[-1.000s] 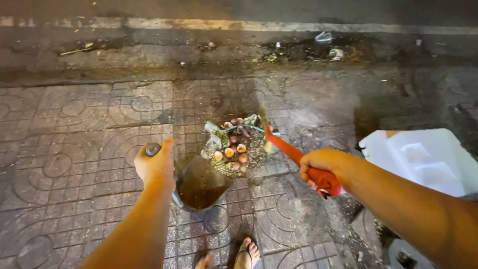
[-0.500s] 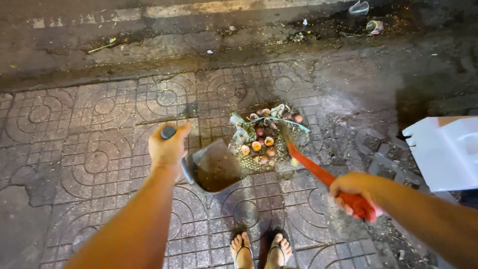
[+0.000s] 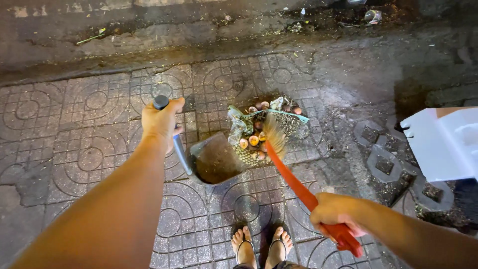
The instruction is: Sweep organic waste including onions and eggshells from the sidewalk into a dustpan.
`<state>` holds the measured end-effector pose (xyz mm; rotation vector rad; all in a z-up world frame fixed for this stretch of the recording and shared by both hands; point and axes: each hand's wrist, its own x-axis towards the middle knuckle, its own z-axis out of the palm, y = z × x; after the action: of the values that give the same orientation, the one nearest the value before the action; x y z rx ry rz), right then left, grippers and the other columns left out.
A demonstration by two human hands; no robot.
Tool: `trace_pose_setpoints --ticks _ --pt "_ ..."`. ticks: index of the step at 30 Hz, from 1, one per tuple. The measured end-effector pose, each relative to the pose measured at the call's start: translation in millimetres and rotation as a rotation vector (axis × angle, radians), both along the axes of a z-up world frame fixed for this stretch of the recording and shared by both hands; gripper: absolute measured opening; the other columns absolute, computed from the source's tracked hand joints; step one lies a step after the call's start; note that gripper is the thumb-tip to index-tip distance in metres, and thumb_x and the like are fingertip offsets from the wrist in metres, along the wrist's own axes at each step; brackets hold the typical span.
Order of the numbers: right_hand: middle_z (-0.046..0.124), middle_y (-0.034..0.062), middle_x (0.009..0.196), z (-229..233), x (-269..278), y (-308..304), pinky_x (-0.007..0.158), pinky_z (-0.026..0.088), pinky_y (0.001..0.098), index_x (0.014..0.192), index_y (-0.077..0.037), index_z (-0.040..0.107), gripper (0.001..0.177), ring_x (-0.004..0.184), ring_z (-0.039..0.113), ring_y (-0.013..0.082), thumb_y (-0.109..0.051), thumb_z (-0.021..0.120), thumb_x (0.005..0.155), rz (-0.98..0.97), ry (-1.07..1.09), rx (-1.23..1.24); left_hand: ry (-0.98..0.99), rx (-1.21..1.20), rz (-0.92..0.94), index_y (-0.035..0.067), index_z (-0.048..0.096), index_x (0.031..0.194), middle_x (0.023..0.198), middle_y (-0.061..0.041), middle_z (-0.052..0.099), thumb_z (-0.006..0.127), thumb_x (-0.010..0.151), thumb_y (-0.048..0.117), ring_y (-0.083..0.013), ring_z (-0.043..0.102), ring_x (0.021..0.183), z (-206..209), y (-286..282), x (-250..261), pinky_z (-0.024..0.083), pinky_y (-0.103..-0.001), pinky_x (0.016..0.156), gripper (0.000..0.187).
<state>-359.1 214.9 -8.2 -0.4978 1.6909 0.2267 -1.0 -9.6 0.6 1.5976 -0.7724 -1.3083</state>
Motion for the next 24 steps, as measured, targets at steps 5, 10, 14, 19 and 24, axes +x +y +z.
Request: trace_pose_setpoints --ticks 5,10,14,19,24 --pt "0.057 0.0110 0.065 27 20 17 0.045 0.044 0.0461 0.113 -0.011 0.053 0.040 0.047 0.054 0.0228 0.000 0.065 0.076 -0.001 -0.052 0.032 -0.073 -0.008 0.049 0.011 0.068 0.093 0.101 -0.004 0.070 0.078 0.079 0.022 -0.0216 0.068 0.098 -7 0 0 0.063 -0.048 0.082 0.020" --pt "0.055 0.0092 0.068 52 55 15 0.044 0.046 0.0469 0.118 -0.016 0.049 0.047 0.049 0.054 0.0219 0.000 0.063 0.076 0.162 -0.117 0.072 -0.154 0.016 0.051 0.013 0.067 0.096 0.096 -0.003 0.071 0.076 0.078 0.025 -0.0226 0.069 0.090 -10 -3 2 0.062 -0.047 0.070 0.023" --pt "0.056 0.0090 0.064 69 65 9 0.035 0.046 0.0433 0.117 -0.007 0.052 0.042 0.044 0.055 0.0235 -0.005 0.062 0.076 0.370 -0.173 0.029 -0.392 0.056 0.074 0.007 0.070 0.091 0.083 -0.009 0.069 0.075 0.083 0.032 -0.0239 0.066 0.072 -16 -6 8 0.054 -0.043 0.058 0.026" --pt "0.055 0.0100 0.063 100 28 -2 0.033 0.041 0.0381 0.123 -0.010 0.052 0.047 0.042 0.051 0.0209 -0.002 0.061 0.078 0.270 -0.159 0.020 -0.485 0.056 0.156 0.011 0.069 0.090 0.081 -0.008 0.068 0.076 0.079 0.030 -0.0207 0.064 0.063 -20 -20 23 0.050 -0.039 0.052 0.023" --pt "0.060 0.0062 0.067 114 -25 -11 0.037 0.042 0.0304 0.135 -0.005 0.049 0.056 0.048 0.054 0.0148 0.002 0.065 0.081 0.283 -0.103 -0.030 -0.356 -0.066 0.270 0.005 0.066 0.090 0.085 -0.007 0.068 0.081 0.075 0.015 -0.0168 0.063 0.068 -28 -27 32 0.047 -0.036 0.053 0.024"
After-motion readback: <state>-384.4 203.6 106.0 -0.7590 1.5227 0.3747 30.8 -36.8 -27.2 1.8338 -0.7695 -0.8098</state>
